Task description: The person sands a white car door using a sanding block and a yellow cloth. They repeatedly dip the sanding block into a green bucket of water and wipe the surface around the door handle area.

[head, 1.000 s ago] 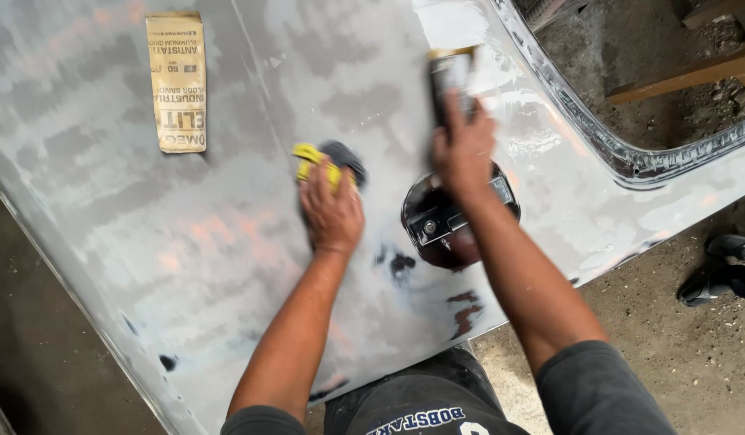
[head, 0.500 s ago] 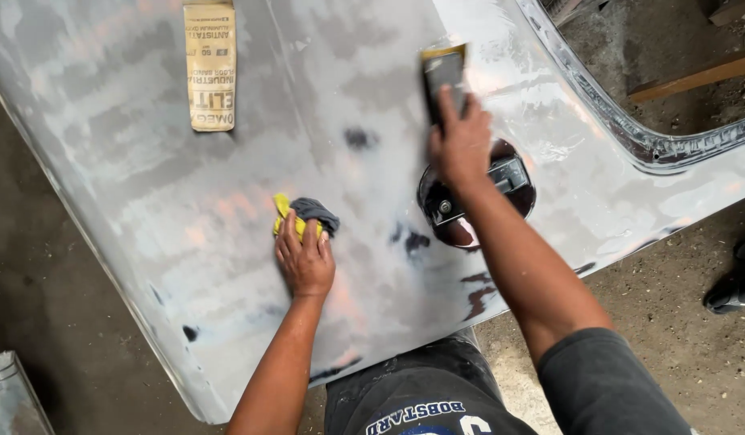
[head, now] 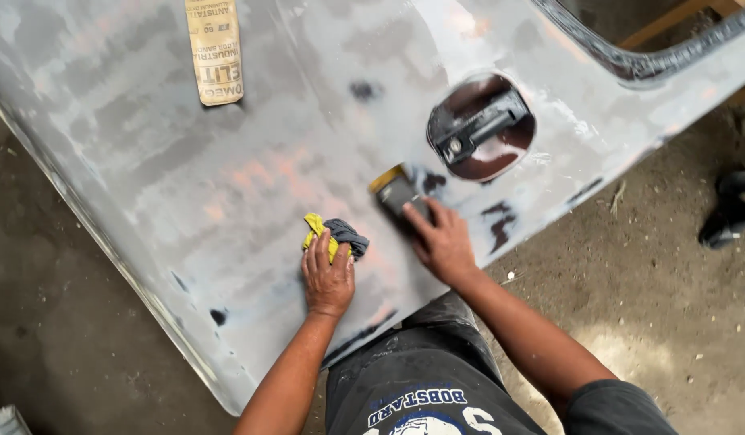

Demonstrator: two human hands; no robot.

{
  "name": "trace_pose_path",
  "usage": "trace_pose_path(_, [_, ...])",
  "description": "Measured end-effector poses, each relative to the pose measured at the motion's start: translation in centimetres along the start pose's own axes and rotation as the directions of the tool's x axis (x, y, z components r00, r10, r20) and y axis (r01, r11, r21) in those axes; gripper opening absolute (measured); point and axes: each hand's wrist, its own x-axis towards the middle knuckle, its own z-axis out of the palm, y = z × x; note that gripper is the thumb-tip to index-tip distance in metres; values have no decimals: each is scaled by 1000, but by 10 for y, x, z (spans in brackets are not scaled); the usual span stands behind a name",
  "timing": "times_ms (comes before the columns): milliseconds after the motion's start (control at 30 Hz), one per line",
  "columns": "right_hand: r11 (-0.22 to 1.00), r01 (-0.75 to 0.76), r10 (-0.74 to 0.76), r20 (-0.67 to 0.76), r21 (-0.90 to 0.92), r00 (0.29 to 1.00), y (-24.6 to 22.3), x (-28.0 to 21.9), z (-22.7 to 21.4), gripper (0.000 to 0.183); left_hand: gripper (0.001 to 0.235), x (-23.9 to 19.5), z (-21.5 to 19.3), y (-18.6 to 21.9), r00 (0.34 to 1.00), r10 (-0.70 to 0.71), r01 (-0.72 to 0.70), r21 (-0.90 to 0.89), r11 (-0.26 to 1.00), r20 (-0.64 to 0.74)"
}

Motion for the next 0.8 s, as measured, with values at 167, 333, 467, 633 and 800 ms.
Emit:
trace_pose_path(167, [963,-256,267,-188,79,945,-3,-20,23,62,40,-28,-13,-13,990,132,-130,-34,991,57])
trace_pose_path(333, [898,-425,439,-201,113,876,-25,-24,17,66,39,-39,-24,-22,972,189,-186,-36,982,137])
trace_pose_path(467, [867,-485,498,-176,111,849,-40,-31,11,81,42,-38,-25,-19,965,192,-191,-22,981,179])
trace_pose_path(633, [821,-534,569,-231,201,789,-38,-62,30,79,44,-28,-17,13,947,247,-234,-86,969,207])
trace_pose_path(800, [762,-551,641,-283,340,713,-28,-84,43,66,42,-21,3,76,936,323,-249,-379,891,144])
